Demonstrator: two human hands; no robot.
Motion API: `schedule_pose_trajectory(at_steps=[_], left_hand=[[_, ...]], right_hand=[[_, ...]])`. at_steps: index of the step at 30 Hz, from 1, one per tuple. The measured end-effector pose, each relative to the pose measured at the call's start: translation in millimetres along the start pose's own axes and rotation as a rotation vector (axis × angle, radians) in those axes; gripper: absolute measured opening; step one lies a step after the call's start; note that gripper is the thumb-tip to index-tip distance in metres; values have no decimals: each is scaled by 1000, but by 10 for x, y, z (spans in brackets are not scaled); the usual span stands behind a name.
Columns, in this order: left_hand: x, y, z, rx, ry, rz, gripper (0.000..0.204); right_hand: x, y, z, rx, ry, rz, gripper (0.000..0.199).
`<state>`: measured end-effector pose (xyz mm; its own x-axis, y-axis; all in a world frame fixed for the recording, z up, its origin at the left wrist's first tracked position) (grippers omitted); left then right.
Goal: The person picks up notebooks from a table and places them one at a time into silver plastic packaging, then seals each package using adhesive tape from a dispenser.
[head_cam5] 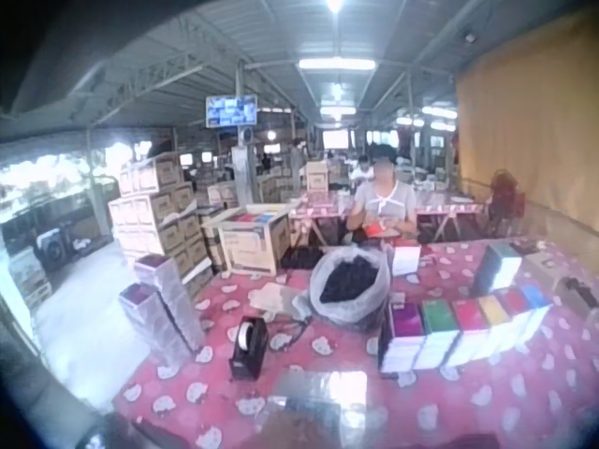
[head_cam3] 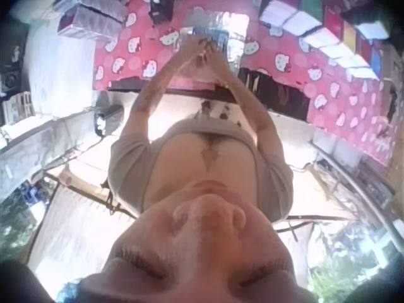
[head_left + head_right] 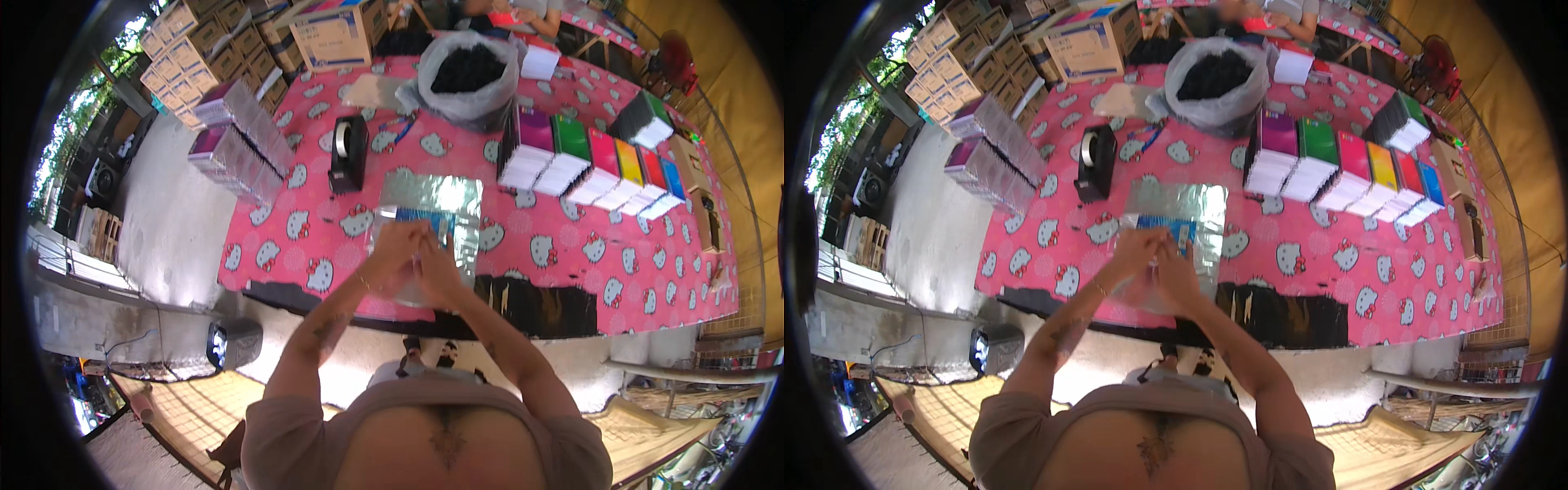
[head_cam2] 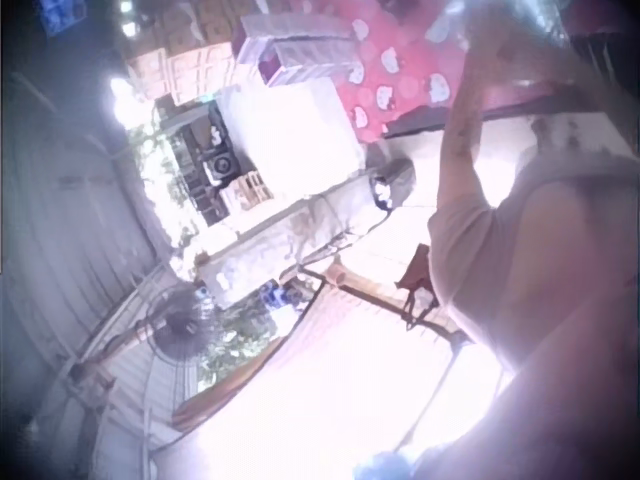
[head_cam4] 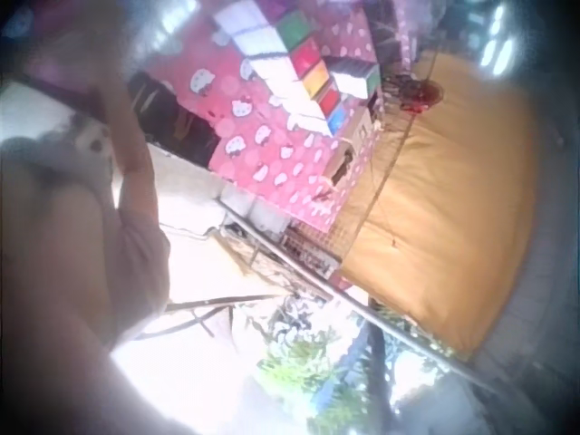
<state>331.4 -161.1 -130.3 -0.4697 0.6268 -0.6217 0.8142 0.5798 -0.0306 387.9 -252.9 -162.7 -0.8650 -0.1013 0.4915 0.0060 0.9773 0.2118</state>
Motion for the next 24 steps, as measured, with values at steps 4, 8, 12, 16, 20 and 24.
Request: schedule_pose_trajectory(at_steps=[4,8,12,16,20,24], left_hand=[[-76,-125,65,-133,65,170,23],[-53,-124,192,-81,177,156,37],[-82,-397,148,-240,320,243,39],[403,-593,-135,-402,587,45,36],[1519,-434,-1084,-673,90,-218,29],[2160,0,-1383,-406,-751,-534,26]], right_hand=[[-144,-178,-274,-180,203,105,60],[-21,-108,-415,-106,-376,-20,44],[-117,-117,-310,-61,-525,-75,37],[-119,-109,-321,-29,-504,-70,35],[-67,-116,-311,-68,-466,-87,33],[-35,-125,-335,-39,-435,-77,36]])
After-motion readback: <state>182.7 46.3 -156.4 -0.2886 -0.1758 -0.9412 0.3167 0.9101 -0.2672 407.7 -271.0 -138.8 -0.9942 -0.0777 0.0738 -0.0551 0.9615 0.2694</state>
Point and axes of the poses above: each hand's wrist, its own y-axis towards the middle knuckle, its own z-axis out of the palm, x = y × z, the point moved 7 cm from there along y, towards the middle knuckle, and after that the axes turned 9 degrees about x, right-handed, at the moved point
